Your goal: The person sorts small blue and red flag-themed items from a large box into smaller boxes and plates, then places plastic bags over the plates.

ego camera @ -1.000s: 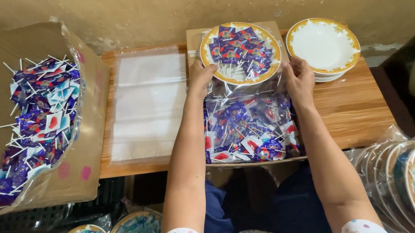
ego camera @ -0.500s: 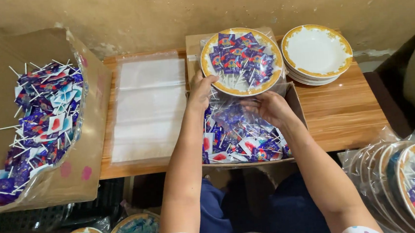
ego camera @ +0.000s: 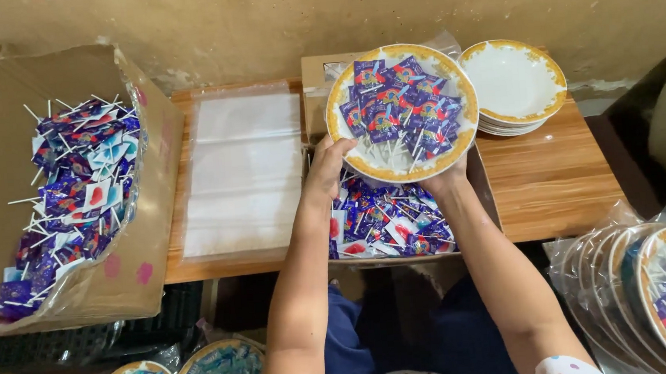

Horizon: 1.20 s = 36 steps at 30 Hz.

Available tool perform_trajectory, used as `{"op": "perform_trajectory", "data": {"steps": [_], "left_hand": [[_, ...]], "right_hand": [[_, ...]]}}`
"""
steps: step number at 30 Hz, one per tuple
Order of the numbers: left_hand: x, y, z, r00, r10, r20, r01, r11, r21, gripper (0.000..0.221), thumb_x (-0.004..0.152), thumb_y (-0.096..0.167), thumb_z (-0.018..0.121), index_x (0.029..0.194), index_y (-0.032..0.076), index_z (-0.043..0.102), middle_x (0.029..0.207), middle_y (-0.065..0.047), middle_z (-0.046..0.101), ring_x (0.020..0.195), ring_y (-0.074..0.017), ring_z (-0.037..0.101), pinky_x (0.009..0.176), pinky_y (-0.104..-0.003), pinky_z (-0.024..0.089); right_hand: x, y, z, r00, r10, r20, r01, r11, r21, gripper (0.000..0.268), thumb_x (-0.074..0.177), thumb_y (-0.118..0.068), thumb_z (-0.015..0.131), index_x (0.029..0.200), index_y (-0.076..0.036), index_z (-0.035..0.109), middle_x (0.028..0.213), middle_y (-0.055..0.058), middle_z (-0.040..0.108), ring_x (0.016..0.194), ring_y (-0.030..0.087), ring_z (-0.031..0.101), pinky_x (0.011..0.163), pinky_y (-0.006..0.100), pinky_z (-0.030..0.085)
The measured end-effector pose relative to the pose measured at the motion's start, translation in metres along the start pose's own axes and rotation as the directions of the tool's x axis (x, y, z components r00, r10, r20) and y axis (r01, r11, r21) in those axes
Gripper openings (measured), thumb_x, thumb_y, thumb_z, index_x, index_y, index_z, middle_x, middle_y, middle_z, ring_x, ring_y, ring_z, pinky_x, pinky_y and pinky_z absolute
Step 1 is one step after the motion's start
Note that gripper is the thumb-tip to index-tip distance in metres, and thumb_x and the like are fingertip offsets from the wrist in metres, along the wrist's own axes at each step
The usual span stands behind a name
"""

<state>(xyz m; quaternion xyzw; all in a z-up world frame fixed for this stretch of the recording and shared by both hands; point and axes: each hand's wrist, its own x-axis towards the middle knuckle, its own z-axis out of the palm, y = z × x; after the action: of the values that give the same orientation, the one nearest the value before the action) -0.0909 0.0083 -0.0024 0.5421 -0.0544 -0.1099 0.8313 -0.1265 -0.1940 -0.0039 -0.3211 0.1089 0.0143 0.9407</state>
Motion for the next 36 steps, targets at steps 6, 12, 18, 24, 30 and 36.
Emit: {"op": "perform_trajectory", "data": {"steps": [6, 12, 18, 24, 30, 36], "left_hand": [[0.001, -0.024, -0.009, 0.986, -0.151, -0.07, 0.151, 0.988, 0.005, 0.038, 0.076, 0.02, 0.079, 0.108, 0.002, 0.072, 0.096, -0.014, 0.068, 0.09, -0.0259, 0.07, 0.079, -0.044, 0.058], [-0.038, 0.007, 0.029, 0.94, -0.342, 0.008, 0.327, 0.891, -0.314, 0.058, 0.085, 0.04, 0.076, 0.126, 0.001, 0.065, 0.116, -0.018, 0.067, 0.104, -0.0312, 0.066, 0.09, -0.046, 0.054], [-0.021, -0.005, 0.017, 0.944, -0.286, 0.165, 0.331, 0.814, -0.478, 0.064, 0.093, 0.05, 0.074, 0.139, 0.008, 0.058, 0.126, -0.02, 0.067, 0.114, -0.0373, 0.067, 0.099, -0.05, 0.055], [-0.031, 0.013, 0.005, 0.984, 0.111, 0.138, -0.071, 0.96, -0.27, 0.098, 0.099, 0.005, 0.064, 0.165, 0.038, -0.002, 0.156, -0.032, 0.038, 0.133, -0.0476, 0.053, 0.104, -0.053, 0.054], [-0.034, 0.035, -0.006, 0.955, 0.162, 0.25, -0.157, 0.987, -0.042, 0.084, 0.101, 0.006, 0.061, 0.166, 0.03, 0.012, 0.167, -0.026, 0.024, 0.145, -0.0453, 0.042, 0.112, -0.053, 0.048], [-0.051, 0.052, -0.002, 0.959, 0.096, 0.266, -0.12, 0.99, 0.079, 0.07, 0.105, 0.021, 0.058, 0.165, 0.022, 0.021, 0.17, -0.023, 0.018, 0.151, -0.0425, 0.03, 0.121, -0.054, 0.035]], "right_hand": [[-0.002, -0.016, -0.011, 1.0, -0.023, -0.007, 0.023, 0.998, 0.063, 0.05, 0.082, -0.026, 0.055, 0.126, -0.003, 0.064, 0.116, 0.018, 0.07, 0.095, 0.034, 0.075, 0.088, 0.049, 0.062], [-0.006, -0.022, -0.016, 0.998, -0.055, -0.029, 0.059, 0.99, 0.125, 0.057, 0.075, -0.028, 0.057, 0.127, -0.006, 0.067, 0.118, 0.019, 0.072, 0.095, 0.035, 0.075, 0.089, 0.051, 0.061], [-0.014, -0.029, -0.025, 0.996, -0.085, -0.04, 0.091, 0.979, 0.183, 0.065, 0.068, -0.03, 0.06, 0.129, -0.009, 0.07, 0.12, 0.019, 0.073, 0.096, 0.037, 0.075, 0.09, 0.053, 0.06], [0.014, -0.034, -0.078, 0.996, -0.058, -0.071, 0.063, 0.995, 0.075, 0.074, 0.069, -0.027, 0.061, 0.142, -0.016, 0.065, 0.127, 0.019, 0.072, 0.097, 0.038, 0.075, 0.085, 0.052, 0.06], [0.004, -0.044, -0.079, 0.919, -0.315, 0.236, 0.385, 0.843, -0.375, 0.09, 0.093, -0.006, 0.044, 0.165, -0.046, 0.008, 0.175, 0.023, 0.02, 0.135, 0.041, 0.062, 0.097, 0.043, 0.063], [-0.018, -0.044, -0.055, 0.932, -0.23, 0.282, 0.34, 0.827, -0.448, 0.085, 0.089, -0.003, 0.042, 0.166, -0.032, 0.02, 0.166, 0.029, 0.031, 0.127, 0.042, 0.061, 0.091, 0.047, 0.061]]}}
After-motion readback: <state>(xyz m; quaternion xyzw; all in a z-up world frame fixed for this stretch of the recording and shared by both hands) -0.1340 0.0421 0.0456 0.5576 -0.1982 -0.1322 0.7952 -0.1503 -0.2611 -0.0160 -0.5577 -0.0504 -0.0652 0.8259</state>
